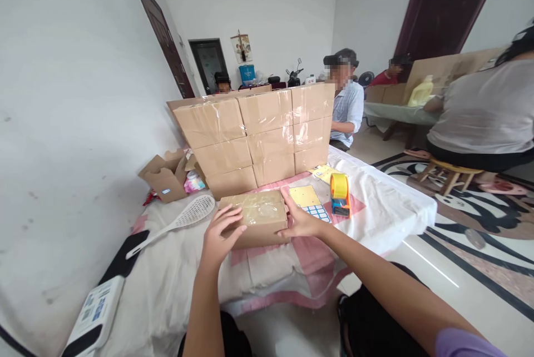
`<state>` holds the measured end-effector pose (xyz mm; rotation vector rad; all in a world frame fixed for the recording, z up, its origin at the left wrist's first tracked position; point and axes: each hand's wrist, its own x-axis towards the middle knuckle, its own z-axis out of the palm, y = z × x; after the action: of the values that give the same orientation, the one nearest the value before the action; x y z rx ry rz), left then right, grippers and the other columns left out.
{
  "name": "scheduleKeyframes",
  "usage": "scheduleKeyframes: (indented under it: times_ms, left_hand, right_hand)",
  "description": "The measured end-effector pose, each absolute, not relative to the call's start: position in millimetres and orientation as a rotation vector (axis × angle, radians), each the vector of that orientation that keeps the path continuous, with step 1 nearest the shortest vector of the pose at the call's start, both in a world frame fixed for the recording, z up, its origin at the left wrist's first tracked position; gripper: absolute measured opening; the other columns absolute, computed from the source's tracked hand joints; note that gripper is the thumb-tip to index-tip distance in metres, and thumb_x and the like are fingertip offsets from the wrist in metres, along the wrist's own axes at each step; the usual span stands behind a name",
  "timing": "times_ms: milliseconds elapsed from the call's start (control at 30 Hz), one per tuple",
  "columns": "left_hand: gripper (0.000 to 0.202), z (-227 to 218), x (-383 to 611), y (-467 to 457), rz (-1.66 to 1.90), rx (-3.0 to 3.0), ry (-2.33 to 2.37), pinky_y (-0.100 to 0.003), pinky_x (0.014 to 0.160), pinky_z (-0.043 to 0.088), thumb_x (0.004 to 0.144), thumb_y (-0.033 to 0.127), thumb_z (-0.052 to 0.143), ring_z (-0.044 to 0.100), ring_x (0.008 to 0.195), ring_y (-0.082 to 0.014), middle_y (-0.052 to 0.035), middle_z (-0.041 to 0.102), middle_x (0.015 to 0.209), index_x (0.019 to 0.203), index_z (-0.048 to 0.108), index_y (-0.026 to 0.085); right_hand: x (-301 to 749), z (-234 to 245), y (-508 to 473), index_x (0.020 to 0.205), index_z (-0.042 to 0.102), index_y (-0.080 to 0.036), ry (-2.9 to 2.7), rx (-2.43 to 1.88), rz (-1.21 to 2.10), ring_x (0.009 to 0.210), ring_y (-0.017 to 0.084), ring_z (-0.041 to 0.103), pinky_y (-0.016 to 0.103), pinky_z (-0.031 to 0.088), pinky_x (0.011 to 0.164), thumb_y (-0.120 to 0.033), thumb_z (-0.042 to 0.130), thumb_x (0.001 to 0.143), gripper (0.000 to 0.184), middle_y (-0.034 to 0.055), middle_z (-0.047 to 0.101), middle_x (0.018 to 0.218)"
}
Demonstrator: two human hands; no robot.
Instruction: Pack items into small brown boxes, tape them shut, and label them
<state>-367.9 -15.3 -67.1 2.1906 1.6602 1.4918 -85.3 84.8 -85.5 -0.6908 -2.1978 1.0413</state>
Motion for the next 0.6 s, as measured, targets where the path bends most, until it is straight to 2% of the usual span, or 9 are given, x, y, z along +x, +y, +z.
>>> scheduleKeyframes:
  times_ms: [133, 267, 400, 500, 600]
  left_hand:
    - [0.037, -82.3, -368.1, -18.9, 1.905, 1.848, 1.671, -0.048, 0.115, 0.041, 0.095, 0.039, 0.054, 0.052, 0.135, -0.0272, -0.0130, 0.059, 0.141, 0.125, 0.062, 0.019]
    - [0.045, -93.5, -365.2, -14.5, 1.938, 1.633, 1.688, -0.044, 0.114, 0.042, 0.097, 0.046, 0.048, 0.048, 0.138, -0.0290, -0.0140, 0.055, 0.144, 0.133, 0.057, 0.019]
    - [0.047, -104.2, -356.8, -5.6, 1.840, 1.607, 1.646, -0.043, 0.107, 0.048, 0.098, 0.049, 0.041, 0.054, 0.131, -0.0290, -0.0126, 0.056, 0.142, 0.133, 0.055, 0.021]
    - [0.044, -115.2, -345.4, 4.8, 1.657, 1.626, 1.719, -0.044, 0.105, 0.049, 0.098, 0.049, 0.042, 0.055, 0.129, -0.0285, -0.0116, 0.059, 0.137, 0.131, 0.056, 0.023]
    - [0.042, -129.1, -327.7, 17.1, 1.426, 1.712, 1.788, -0.048, 0.105, 0.050, 0.095, 0.049, 0.046, 0.058, 0.126, -0.0296, -0.0111, 0.062, 0.133, 0.126, 0.060, 0.024]
  right_hand:
    - [-83.2, -86.8, 74.1, 0.161, -0.002, -0.024, -2.181, -0.706, 0.887, 0.144, 0.033, 0.037, 0.045, 0.034, 0.119, -0.040, 0.088, 0.060, 0.136, 0.0168, 0.029, 0.153]
    - [-64.5, -75.2, 60.8, 0.160, 0.007, -0.028, -2.158, -0.652, 0.718, 0.141, 0.034, 0.038, 0.046, 0.040, 0.115, -0.036, 0.086, 0.060, 0.128, 0.0150, 0.030, 0.151]
    - [-25.0, -58.2, 63.7, 0.159, 0.008, -0.029, -2.021, -0.767, 0.540, 0.140, 0.037, 0.038, 0.047, 0.048, 0.105, -0.040, 0.085, 0.062, 0.125, 0.0162, 0.029, 0.152]
    - [23.3, -41.6, 79.9, 0.159, 0.007, -0.029, -1.791, -0.916, 0.361, 0.137, 0.037, 0.040, 0.045, 0.054, 0.096, -0.047, 0.082, 0.066, 0.121, 0.0171, 0.027, 0.154]
    - [83.3, -33.1, 102.7, 0.159, -0.002, -0.026, -1.509, -1.078, 0.110, 0.138, 0.038, 0.037, 0.048, 0.053, 0.095, -0.055, 0.076, 0.070, 0.122, 0.0191, 0.020, 0.156]
